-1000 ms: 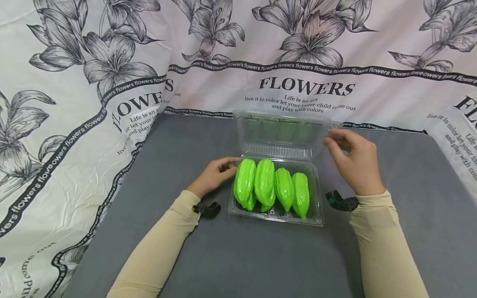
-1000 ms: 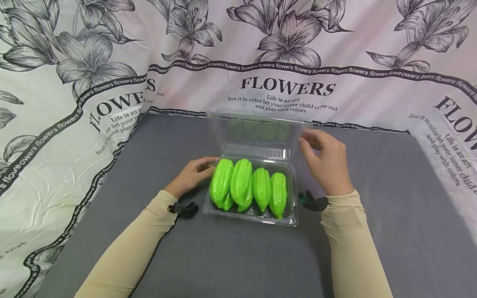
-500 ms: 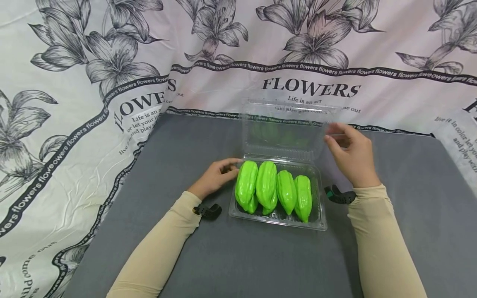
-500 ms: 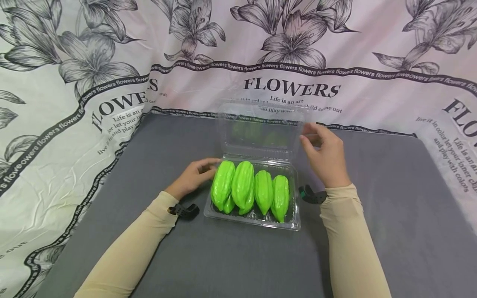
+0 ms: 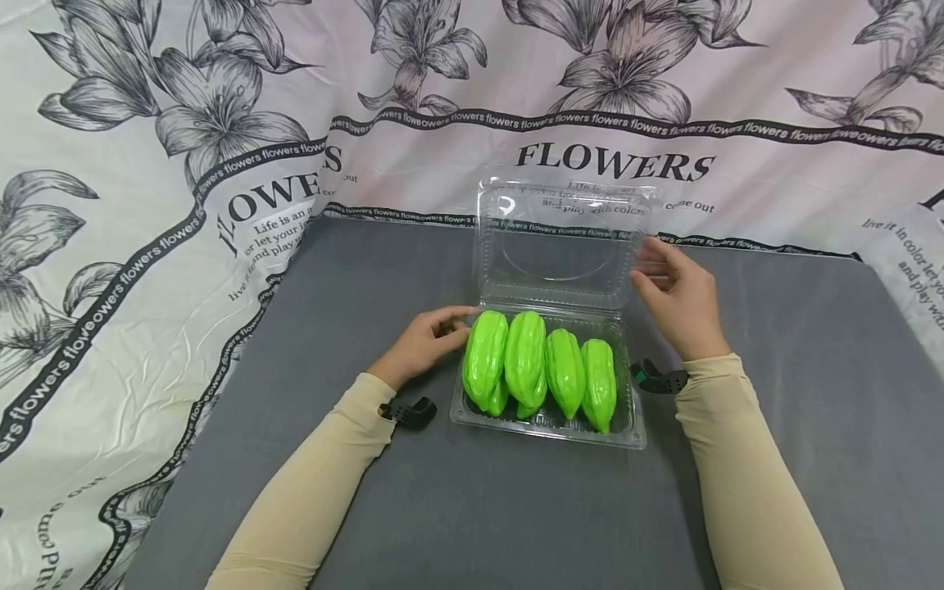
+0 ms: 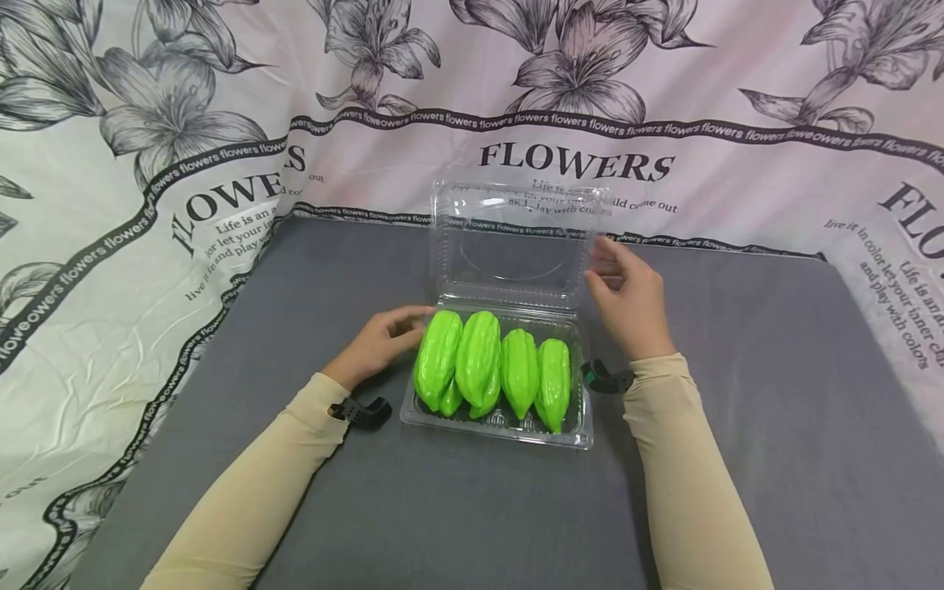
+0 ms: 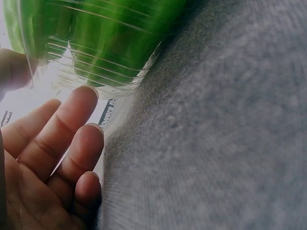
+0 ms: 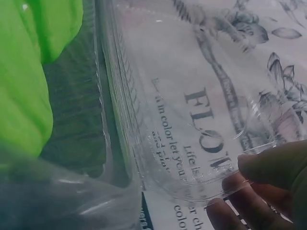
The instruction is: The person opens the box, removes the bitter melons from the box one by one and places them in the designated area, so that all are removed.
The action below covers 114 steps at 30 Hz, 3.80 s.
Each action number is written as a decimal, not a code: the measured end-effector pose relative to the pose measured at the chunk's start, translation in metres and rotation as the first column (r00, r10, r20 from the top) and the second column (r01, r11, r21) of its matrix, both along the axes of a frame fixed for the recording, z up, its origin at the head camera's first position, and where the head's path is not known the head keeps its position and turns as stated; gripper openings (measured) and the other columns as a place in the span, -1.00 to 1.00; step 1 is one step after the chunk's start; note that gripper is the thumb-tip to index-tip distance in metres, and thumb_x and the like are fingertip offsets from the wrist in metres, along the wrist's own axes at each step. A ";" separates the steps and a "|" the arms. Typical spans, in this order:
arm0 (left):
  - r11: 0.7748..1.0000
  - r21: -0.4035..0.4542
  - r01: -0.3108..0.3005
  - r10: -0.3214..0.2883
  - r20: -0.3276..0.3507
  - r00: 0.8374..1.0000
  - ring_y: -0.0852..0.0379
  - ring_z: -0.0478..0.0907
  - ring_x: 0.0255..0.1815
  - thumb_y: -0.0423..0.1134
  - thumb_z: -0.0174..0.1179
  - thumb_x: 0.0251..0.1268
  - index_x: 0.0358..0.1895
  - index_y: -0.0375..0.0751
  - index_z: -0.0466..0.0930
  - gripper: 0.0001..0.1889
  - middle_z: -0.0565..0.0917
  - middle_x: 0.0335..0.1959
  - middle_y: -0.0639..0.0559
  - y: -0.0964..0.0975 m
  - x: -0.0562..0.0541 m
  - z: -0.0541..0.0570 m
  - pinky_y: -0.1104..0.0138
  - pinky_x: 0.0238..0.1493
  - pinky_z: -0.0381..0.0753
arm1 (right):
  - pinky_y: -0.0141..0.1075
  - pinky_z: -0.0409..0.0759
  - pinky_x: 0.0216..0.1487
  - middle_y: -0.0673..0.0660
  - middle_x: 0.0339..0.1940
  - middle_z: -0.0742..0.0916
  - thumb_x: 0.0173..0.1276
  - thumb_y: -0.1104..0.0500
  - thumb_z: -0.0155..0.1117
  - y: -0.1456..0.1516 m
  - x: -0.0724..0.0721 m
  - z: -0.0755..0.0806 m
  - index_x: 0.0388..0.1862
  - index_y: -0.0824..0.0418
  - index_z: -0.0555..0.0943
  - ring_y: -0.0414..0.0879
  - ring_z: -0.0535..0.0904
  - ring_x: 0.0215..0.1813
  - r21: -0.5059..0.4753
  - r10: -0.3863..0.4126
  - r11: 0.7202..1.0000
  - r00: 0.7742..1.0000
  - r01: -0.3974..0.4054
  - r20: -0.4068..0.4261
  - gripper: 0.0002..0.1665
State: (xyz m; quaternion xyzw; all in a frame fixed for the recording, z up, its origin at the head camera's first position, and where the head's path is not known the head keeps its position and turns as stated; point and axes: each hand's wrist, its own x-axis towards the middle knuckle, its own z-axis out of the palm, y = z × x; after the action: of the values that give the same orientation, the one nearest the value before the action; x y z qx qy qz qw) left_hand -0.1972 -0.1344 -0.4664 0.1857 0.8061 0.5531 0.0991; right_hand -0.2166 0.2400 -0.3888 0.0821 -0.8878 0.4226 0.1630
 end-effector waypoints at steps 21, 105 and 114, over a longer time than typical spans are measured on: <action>1.000 0.008 0.007 -0.007 0.021 1.000 0.14 0.61 -0.18 -0.25 0.17 0.62 0.49 -0.29 0.48 -0.52 0.74 -0.08 -0.17 0.001 0.001 0.003 0.26 -0.09 0.59 | -0.56 0.58 0.08 0.33 0.44 0.60 0.59 0.23 0.28 0.015 -0.012 -0.017 0.64 0.32 0.30 0.27 0.63 0.31 -0.043 0.128 0.992 0.959 -0.121 0.251 -0.28; 0.998 0.055 -0.023 0.022 0.015 1.000 0.11 0.62 -0.20 -0.25 0.17 0.61 0.47 -0.28 0.50 -0.54 0.75 -0.12 -0.15 -0.001 -0.001 0.002 0.30 -0.11 0.58 | 0.05 0.65 -0.04 0.32 0.08 0.76 0.62 -0.19 0.19 -0.033 0.032 0.043 0.44 0.33 0.54 0.12 0.71 -0.02 0.201 0.168 0.945 0.912 -0.257 0.375 -0.28; 0.998 0.058 -0.016 0.014 0.020 1.000 0.11 0.60 -0.23 -0.24 0.18 0.61 0.48 -0.26 0.50 -0.53 0.74 -0.13 -0.13 0.000 -0.001 0.002 0.29 -0.12 0.57 | -0.01 0.68 -0.06 0.26 -0.02 0.81 0.59 -0.20 0.23 -0.061 0.042 0.032 0.43 0.36 0.55 0.03 0.74 -0.10 0.175 0.228 0.933 0.894 -0.314 0.386 -0.26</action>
State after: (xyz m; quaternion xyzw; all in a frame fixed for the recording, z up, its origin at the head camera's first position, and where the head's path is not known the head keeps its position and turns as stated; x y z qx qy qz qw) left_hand -0.1980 -0.1342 -0.4646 0.1770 0.7899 0.5789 0.0974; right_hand -0.1748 0.1795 -0.3563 0.1455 -0.9254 0.3422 -0.0737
